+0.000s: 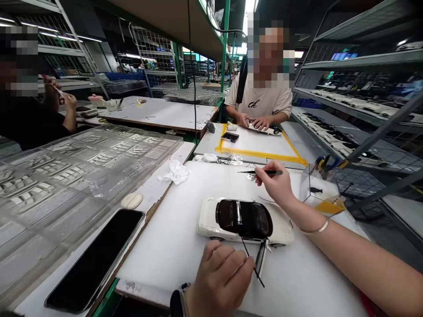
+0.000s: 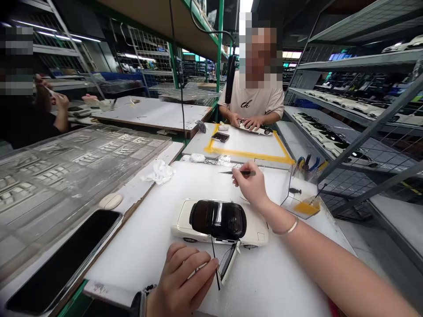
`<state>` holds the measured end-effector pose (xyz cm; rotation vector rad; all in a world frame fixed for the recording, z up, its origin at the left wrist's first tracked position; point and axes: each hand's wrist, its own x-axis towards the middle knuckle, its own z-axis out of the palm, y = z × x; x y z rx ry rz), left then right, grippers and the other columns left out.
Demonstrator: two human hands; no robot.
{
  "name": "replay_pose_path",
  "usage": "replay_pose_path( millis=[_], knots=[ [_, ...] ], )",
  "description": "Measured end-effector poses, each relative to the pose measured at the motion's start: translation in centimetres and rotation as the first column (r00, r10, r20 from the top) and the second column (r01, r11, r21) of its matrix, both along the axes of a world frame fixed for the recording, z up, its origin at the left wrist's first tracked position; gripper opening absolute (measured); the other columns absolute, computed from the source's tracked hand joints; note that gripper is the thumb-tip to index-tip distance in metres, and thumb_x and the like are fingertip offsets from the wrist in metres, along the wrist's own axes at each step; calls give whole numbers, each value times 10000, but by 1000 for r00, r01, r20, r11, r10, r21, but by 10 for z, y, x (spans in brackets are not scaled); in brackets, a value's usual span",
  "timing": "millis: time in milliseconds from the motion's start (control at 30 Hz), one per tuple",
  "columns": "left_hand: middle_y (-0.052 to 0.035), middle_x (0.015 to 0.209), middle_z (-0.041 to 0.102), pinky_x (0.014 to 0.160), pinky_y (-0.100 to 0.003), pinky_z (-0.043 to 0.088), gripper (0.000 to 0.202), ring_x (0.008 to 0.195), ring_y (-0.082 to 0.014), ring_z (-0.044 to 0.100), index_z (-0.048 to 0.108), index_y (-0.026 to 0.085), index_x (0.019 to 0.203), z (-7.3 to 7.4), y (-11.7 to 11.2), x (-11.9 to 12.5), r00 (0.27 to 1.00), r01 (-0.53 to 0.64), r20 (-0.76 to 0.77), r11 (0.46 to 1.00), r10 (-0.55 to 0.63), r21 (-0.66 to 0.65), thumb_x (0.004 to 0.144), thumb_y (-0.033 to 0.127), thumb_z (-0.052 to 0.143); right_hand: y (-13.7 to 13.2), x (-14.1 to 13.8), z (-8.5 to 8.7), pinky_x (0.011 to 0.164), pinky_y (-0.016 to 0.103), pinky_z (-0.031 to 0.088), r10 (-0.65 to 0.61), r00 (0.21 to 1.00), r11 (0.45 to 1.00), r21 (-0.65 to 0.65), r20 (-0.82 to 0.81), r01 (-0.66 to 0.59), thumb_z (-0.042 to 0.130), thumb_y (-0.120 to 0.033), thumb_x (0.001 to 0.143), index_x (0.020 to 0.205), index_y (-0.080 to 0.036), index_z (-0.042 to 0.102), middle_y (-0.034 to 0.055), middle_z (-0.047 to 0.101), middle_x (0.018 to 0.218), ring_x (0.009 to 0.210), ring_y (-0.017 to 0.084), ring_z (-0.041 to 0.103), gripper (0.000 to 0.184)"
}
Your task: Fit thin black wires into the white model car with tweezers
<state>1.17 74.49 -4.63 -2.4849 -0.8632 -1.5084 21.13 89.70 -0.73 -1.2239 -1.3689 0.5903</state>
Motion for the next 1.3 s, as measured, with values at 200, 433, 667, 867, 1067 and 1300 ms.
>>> replay_pose_path(
  millis=[200, 433, 667, 867, 1067, 1300],
  knots=[
    [-39, 804, 659, 727, -360, 387, 171, 775, -183, 519, 639, 160, 903, 13, 2, 9, 997, -56, 55, 996, 60, -69, 764, 64, 612, -78, 9, 39, 361, 180, 419, 258, 847, 949, -45, -465, -313, 729, -243, 727, 716, -209, 427, -35, 598, 578, 491, 130, 589, 304],
    [-40, 828, 643, 726, -365, 418, 180, 809, -191, 521, 652, 211, 842, 31, -2, 31, 962, -166, 189, 970, 200, -178, 754, 56, 635, -140, 31, 38, 351, 151, 429, 381, 757, 879, -46, -531, -474, 636, -204, 814, 721, -213, 489, -22, 602, 611, 470, 104, 567, 174],
    [-43, 859, 619, 773, -376, 412, 146, 856, -190, 527, 672, 211, 806, 40, -9, 37, 935, -204, 226, 937, 272, -283, 773, 72, 641, -144, 34, 28, 360, 142, 428, 402, 707, 848, -55, -582, -527, 620, -193, 825, 729, -208, 493, -13, 615, 623, 473, 101, 570, 160],
    [-36, 853, 606, 783, -369, 411, 133, 862, -184, 529, 678, 209, 814, 46, -12, 39, 923, -226, 237, 927, 302, -299, 774, 84, 652, -145, 36, 27, 371, 141, 433, 360, 687, 828, -123, -632, -547, 616, -209, 833, 712, -205, 479, 0, 637, 610, 439, 85, 544, 183],
    [-40, 820, 621, 749, -381, 402, 145, 819, -191, 561, 677, 209, 817, 48, -12, 40, 919, -295, 206, 934, 335, -202, 767, 76, 645, -146, 38, 28, 373, 144, 445, 357, 691, 821, -142, -629, -553, 624, -210, 830, 716, -211, 495, -5, 642, 615, 453, 90, 557, 172],
    [-42, 811, 643, 731, -393, 396, 160, 771, -196, 583, 678, 213, 825, 47, -13, 39, 912, -356, 165, 925, 375, -133, 745, 75, 661, -146, 38, 23, 370, 151, 455, 343, 702, 827, -154, -624, -541, 625, -198, 829, 724, -213, 514, -2, 656, 645, 461, 96, 573, 153]
  ],
)
